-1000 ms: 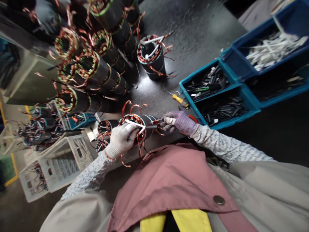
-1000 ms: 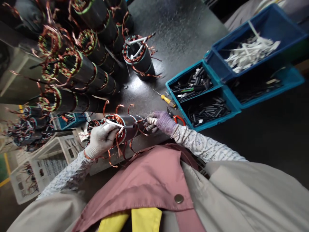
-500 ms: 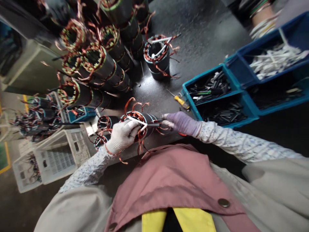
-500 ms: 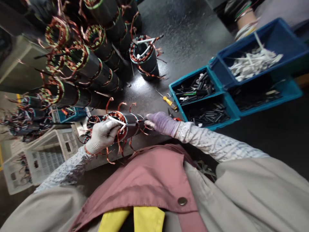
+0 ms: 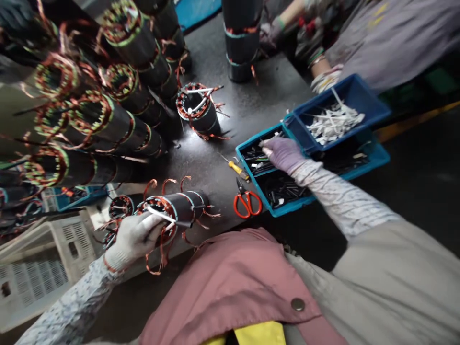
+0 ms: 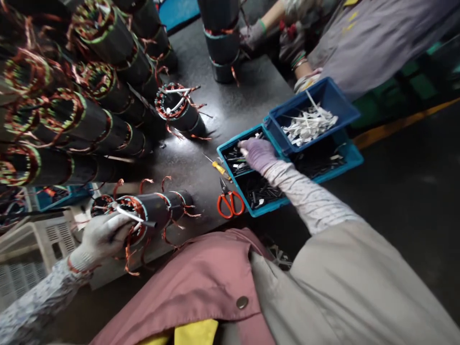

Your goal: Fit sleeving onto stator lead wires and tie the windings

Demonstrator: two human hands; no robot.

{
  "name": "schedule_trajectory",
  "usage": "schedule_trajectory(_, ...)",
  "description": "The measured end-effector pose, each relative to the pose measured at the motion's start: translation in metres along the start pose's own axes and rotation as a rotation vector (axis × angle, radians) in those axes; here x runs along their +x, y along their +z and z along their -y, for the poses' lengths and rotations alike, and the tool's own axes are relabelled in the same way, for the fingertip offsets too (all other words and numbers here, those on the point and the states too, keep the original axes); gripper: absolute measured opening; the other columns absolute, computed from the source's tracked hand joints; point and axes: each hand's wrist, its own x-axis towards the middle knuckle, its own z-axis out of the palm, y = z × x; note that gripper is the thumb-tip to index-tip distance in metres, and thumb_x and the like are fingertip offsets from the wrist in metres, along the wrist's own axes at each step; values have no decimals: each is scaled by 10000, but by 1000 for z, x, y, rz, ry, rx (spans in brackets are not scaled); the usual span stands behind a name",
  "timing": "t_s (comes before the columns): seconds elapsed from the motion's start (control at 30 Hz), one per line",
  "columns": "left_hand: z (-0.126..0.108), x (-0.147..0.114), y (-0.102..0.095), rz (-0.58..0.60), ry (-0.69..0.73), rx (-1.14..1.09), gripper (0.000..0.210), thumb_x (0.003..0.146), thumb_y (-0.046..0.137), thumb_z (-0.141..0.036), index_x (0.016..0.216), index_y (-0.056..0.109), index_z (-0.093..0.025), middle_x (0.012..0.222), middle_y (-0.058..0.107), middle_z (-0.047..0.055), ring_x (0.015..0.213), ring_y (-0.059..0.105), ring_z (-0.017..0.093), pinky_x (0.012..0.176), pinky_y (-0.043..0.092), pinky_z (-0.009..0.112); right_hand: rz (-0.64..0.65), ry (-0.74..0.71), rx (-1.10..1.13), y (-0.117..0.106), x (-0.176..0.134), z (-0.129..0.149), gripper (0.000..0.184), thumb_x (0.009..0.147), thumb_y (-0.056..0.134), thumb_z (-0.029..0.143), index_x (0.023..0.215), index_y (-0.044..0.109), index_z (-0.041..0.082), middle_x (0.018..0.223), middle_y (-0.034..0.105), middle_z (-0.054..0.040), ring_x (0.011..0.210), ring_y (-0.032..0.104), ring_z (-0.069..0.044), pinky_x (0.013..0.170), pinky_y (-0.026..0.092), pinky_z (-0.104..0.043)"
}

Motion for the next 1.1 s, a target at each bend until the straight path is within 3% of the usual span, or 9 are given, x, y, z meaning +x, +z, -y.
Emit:
schedule_trajectory(0.1, -2, 0, 1, -17, -18, 2, 154, 885, 485, -178, 894, 632, -223, 708, 728, 5, 509, 654, 127, 474, 436, 202, 91, -12, -64, 6, 34, -32, 168, 818, 638, 230, 930, 763, 241, 982, 719, -129, 950, 662, -322, 869, 503, -556)
schedule_trajectory(0.2, -4, -1, 1, -26, -49, 10, 163, 890, 493, -194, 885, 654, -217, 722, 733, 12, 535, 664, 131, 494, 447, 204, 206, 84, -98, 26, 54, -28, 28, 736, 710, 205, 720, 728, 219, 934, 704, -150, 985, 646, -358, 884, 457, -649)
schedule_trajectory(0.27, -6, -2, 2, -13, -90, 16, 179, 896, 496, -217, 884, 675, -217, 754, 742, 21, 571, 677, 136, 512, 453, 207, 226, 149, -78, 32, 60, -24, 94, 704, 737, 172, 633, 682, 202, 868, 697, -145, 1022, 636, -379, 918, 412, -694)
schedule_trajectory(0.47, -10, -6, 8, 64, -209, -42, 264, 927, 461, -284, 941, 714, -212, 814, 746, 39, 676, 698, 149, 586, 478, 223, 72, 175, -104, -12, 50, -19, 86, 764, 691, 186, 683, 667, 172, 811, 675, -158, 1042, 624, -405, 877, 417, -700)
schedule_trajectory(0.57, -8, -8, 9, 50, -209, -66, 276, 936, 461, -298, 956, 720, -204, 842, 749, 44, 718, 704, 151, 609, 482, 224, -38, 167, 199, -20, 9, 9, 134, 852, 625, 316, 792, 687, 213, 836, 678, -126, 908, 667, -295, 839, 521, -529)
schedule_trajectory(0.67, -5, -9, 10, 64, -216, -77, 276, 933, 470, -307, 948, 723, -198, 860, 752, 52, 744, 705, 154, 627, 487, 227, 116, 244, 806, 14, -50, 62, 207, 859, 634, 411, 859, 672, 208, 791, 680, -67, 586, 601, -144, 543, 517, -284)
schedule_trajectory(0.8, -3, -7, 10, 86, -213, -84, 269, 926, 480, -310, 922, 718, -187, 860, 751, 62, 742, 702, 159, 632, 494, 232, 280, 461, 991, 89, -95, 122, 411, 777, 720, 517, 648, 574, 154, 573, 586, -6, 382, 428, -56, 349, 329, -193)
schedule_trajectory(0.93, -2, -7, 9, 84, -195, -85, 271, 927, 474, -312, 911, 717, -194, 833, 747, 53, 742, 701, 154, 628, 493, 224, 239, 562, 1151, 136, -100, 128, 432, 711, 757, 526, 600, 552, 162, 485, 507, 39, 426, 437, -59, 394, 350, -177)
schedule_trajectory(1.1, -2, -7, 9, 70, -188, -60, 273, 930, 470, -303, 927, 721, -195, 839, 752, 46, 745, 707, 157, 615, 485, 223, 239, 483, 1154, 147, -99, 120, 279, 717, 748, 383, 840, 717, 133, 582, 613, 10, 507, 514, -99, 494, 440, -219)
